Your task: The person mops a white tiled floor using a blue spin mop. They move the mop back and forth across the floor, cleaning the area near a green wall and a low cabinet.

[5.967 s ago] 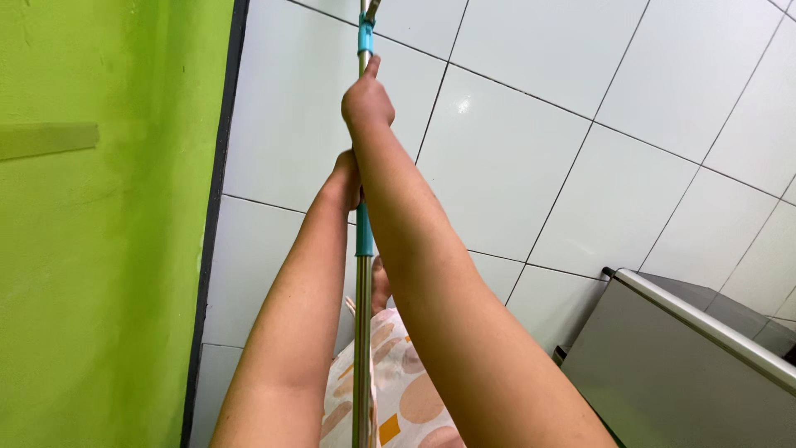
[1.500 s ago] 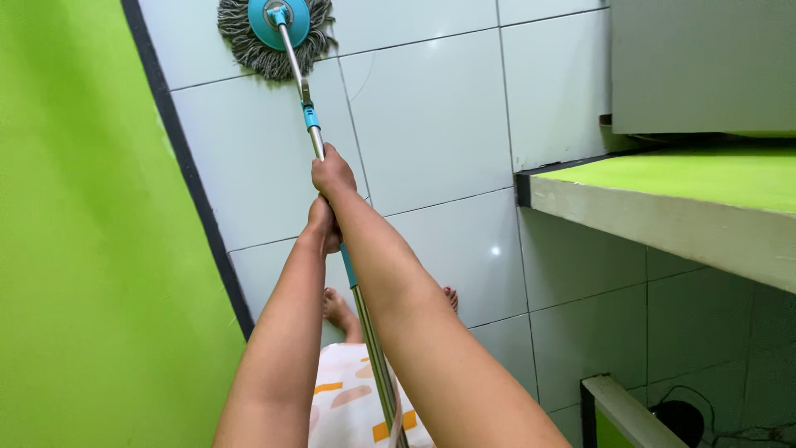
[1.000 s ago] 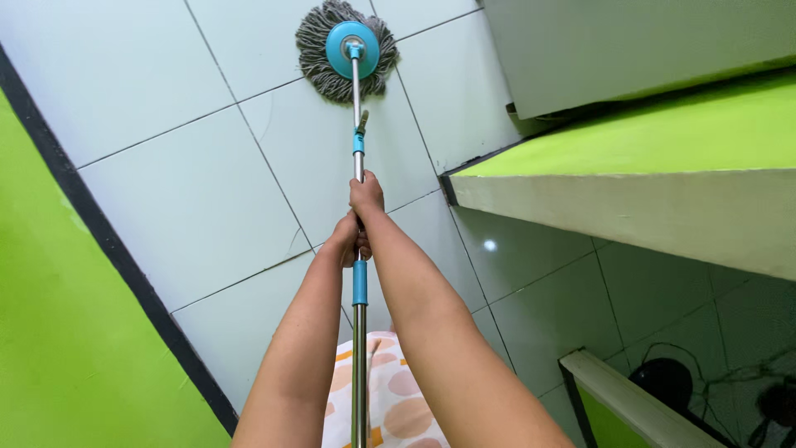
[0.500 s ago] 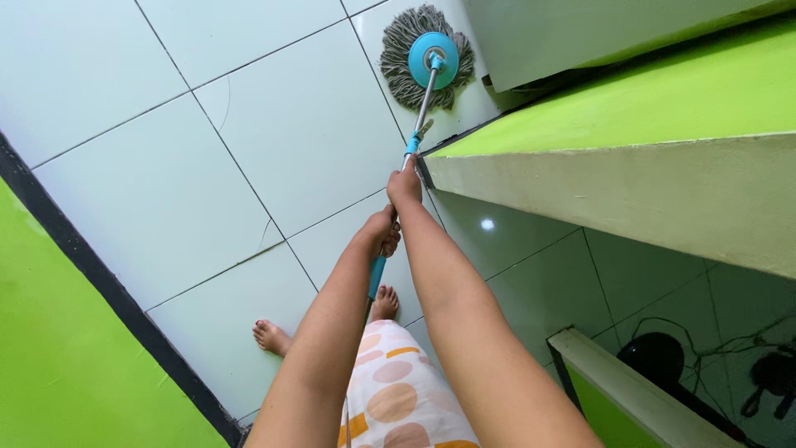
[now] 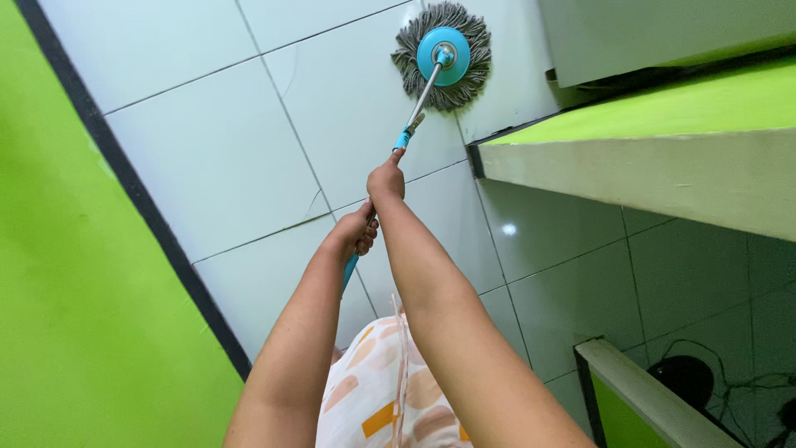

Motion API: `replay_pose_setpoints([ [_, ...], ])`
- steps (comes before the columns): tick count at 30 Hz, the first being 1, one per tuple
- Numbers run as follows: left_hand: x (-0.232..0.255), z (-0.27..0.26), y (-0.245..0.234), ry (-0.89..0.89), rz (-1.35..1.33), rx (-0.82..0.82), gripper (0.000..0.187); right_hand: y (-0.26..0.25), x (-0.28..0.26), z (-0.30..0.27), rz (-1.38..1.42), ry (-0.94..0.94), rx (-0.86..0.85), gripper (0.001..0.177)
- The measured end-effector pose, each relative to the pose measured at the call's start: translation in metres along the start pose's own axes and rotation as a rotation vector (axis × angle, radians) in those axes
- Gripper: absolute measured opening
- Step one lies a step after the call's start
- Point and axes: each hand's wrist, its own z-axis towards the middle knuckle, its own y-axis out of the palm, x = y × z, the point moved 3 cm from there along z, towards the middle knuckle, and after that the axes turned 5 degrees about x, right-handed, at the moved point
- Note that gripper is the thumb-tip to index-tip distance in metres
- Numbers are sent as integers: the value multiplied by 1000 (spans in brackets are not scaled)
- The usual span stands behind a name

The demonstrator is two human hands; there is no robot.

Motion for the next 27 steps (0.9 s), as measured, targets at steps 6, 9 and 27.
replay_pose_setpoints([
  [6, -44, -50, -98, 68, -159, 35, 58, 82, -46, -93, -70, -91, -89, 89],
  [9, -76, -63, -146, 71, -291, 79, 57, 130, -61, -138, -111, -185, -110, 87],
  [27, -147, -138, -290, 417, -789, 233, 35, 330, -122, -292, -492, -616, -289, 78],
])
